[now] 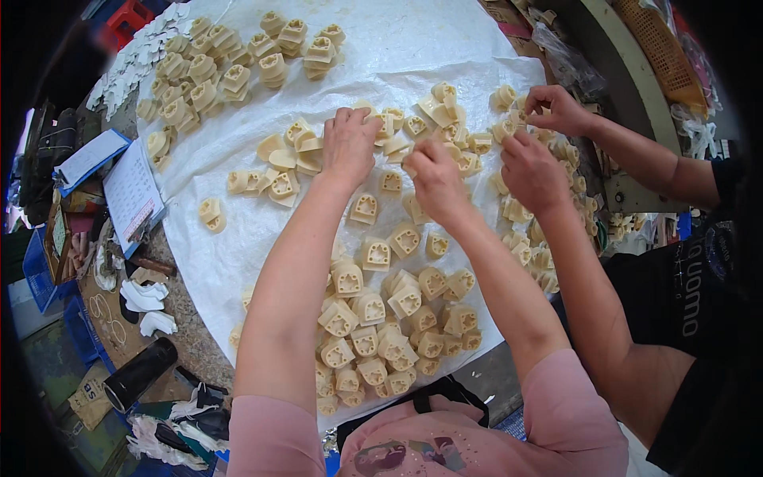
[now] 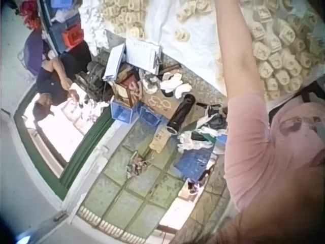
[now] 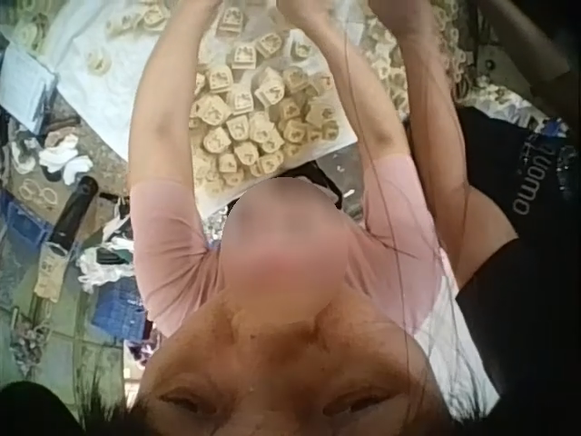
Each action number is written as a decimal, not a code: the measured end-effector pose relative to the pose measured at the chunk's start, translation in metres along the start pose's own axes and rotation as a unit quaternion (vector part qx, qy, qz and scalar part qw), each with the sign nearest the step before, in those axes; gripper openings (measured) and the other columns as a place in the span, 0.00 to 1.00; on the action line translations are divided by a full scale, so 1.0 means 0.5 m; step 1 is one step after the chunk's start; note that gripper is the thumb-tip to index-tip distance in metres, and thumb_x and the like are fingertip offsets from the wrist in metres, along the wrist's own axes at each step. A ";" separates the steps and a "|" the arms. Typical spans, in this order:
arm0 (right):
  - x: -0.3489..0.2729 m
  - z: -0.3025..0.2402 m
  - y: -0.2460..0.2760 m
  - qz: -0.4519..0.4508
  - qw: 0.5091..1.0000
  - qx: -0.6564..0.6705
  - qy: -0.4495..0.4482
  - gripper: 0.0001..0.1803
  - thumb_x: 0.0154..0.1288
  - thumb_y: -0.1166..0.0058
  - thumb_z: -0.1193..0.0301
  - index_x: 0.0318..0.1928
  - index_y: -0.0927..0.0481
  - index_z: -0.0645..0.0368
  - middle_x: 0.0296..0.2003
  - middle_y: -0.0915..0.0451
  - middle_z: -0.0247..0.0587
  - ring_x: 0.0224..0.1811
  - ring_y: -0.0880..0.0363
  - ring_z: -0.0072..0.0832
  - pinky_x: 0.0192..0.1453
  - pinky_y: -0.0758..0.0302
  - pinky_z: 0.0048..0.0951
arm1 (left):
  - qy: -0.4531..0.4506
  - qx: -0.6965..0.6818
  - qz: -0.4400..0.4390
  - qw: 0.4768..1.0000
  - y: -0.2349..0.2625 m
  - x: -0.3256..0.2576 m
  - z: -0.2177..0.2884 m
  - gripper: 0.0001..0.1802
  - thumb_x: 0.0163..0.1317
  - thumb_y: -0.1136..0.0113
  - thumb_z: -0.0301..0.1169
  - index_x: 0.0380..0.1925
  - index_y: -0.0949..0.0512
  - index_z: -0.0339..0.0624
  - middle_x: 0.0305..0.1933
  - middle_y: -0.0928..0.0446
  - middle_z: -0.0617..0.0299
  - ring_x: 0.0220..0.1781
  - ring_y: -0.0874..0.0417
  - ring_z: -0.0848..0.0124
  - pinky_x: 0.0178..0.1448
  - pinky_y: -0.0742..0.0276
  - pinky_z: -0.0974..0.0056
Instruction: The person is manually assembling or finishing small beige molded shoe components by inserting white structural inserts.
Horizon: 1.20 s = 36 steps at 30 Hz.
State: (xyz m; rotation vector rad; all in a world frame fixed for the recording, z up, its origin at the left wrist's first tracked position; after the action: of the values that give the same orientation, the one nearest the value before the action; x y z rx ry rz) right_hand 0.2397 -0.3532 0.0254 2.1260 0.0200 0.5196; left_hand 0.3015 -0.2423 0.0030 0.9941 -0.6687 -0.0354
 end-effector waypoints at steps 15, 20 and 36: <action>-0.030 -0.015 0.016 0.011 0.995 0.096 -0.023 0.19 0.41 0.57 0.92 0.35 0.26 0.63 0.37 0.30 0.46 0.40 0.27 0.42 0.42 0.29 0.36 | 0.104 0.018 -0.233 0.967 0.099 -0.099 -0.012 0.04 0.49 0.39 0.28 0.27 0.19 0.47 0.30 0.24 0.56 0.42 0.25 0.58 0.47 0.36 0.54; -0.027 -0.035 0.011 0.002 0.996 0.086 -0.020 0.19 0.40 0.57 0.92 0.35 0.26 0.63 0.38 0.30 0.45 0.40 0.27 0.42 0.42 0.29 0.36 | 0.084 0.103 -0.406 0.904 0.030 -0.159 -0.030 0.05 0.51 0.38 0.31 0.29 0.17 0.49 0.24 0.20 0.56 0.41 0.22 0.58 0.45 0.34 0.55; -0.023 -0.031 0.022 0.027 0.997 0.078 0.011 0.11 0.47 0.54 0.86 0.32 0.27 0.62 0.35 0.30 0.44 0.38 0.26 0.41 0.39 0.27 0.36 | 0.299 -0.274 -0.133 0.905 0.117 -0.143 -0.082 0.13 0.48 0.33 0.28 0.36 0.18 0.40 0.37 0.20 0.58 0.41 0.22 0.66 0.48 0.28 0.61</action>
State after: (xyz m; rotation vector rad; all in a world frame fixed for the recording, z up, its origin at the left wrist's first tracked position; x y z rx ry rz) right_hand 0.2212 -0.3497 0.0377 2.2777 0.0160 0.5890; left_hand 0.2506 -0.1553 -0.0020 0.4933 0.0579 -0.1442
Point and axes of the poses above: each hand's wrist, its own x-axis towards the middle knuckle, its own y-axis out of the back of the hand, z = x × y, the point moved 9 cm from there along x, towards the middle knuckle
